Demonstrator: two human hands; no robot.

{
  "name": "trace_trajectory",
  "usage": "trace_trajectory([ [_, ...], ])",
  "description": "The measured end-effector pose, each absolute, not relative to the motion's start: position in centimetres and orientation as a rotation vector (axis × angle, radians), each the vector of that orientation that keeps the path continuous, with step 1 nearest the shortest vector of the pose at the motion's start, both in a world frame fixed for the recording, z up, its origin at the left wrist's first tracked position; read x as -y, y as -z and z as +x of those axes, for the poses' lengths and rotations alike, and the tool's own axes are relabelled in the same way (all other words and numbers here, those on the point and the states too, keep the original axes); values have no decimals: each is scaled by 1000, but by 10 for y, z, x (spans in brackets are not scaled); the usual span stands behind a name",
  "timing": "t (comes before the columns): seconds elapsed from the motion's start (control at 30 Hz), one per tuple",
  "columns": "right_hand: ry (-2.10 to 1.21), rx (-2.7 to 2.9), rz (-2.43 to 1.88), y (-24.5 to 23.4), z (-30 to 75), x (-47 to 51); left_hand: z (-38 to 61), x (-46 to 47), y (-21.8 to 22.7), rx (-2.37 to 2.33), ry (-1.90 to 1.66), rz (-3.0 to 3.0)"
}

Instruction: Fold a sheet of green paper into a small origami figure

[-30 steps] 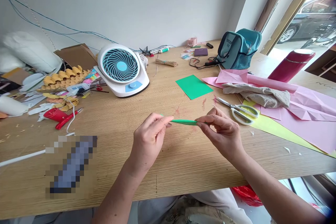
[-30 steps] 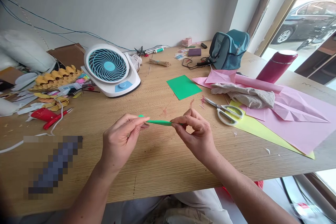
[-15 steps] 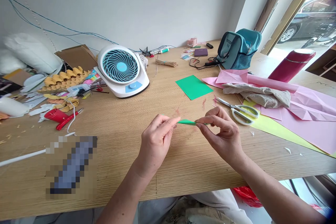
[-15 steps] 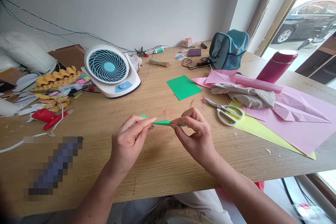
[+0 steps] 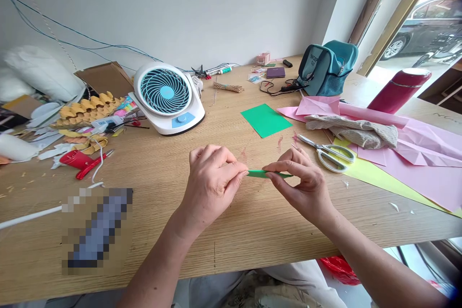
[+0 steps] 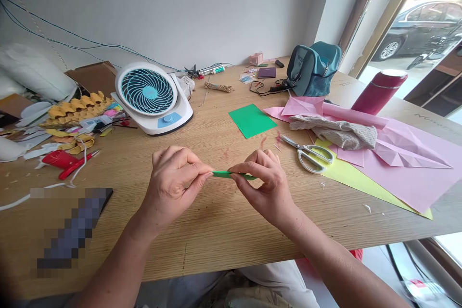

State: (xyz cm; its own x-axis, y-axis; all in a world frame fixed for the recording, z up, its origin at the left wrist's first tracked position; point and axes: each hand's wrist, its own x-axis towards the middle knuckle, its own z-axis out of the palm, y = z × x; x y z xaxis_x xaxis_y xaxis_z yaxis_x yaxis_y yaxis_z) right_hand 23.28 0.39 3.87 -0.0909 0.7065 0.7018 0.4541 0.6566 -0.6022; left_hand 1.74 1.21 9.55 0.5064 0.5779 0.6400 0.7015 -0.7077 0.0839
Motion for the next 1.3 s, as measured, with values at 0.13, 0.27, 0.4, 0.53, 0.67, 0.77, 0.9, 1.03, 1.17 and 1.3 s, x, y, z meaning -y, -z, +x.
trace_trajectory([
  [0.13,-223,1785,-953,-45,230,-3,21,-13,-104,1115,919,-2652],
  [0.27,-126,1823,-996,-55,226,-2,27,-13,-112,1051,864,-2677],
  [0.4,18,1848,-1003,-66,224,0,29,-12,-121,1015,847,-2677],
  [0.53,51,1887,-983,-71,225,0,24,-12,-129,984,823,-2681],
  [0.67,1,1889,-963,-67,235,-3,12,-13,-134,1008,837,-2643],
  [0.77,-56,1884,-940,-61,244,-5,1,-15,-136,1010,853,-2629],
  [0.9,-194,1893,-908,-56,256,-1,-19,-23,-141,1039,873,-2677],
  [1.03,-371,1808,-928,-59,260,7,-32,-29,-151,1087,914,-2753],
  [1.17,-510,1850,-899,-65,245,16,-22,-28,-158,1108,797,-2946],
  [1.3,-713,1904,-918,-62,229,22,-14,-30,-156,1279,805,-3086],
])
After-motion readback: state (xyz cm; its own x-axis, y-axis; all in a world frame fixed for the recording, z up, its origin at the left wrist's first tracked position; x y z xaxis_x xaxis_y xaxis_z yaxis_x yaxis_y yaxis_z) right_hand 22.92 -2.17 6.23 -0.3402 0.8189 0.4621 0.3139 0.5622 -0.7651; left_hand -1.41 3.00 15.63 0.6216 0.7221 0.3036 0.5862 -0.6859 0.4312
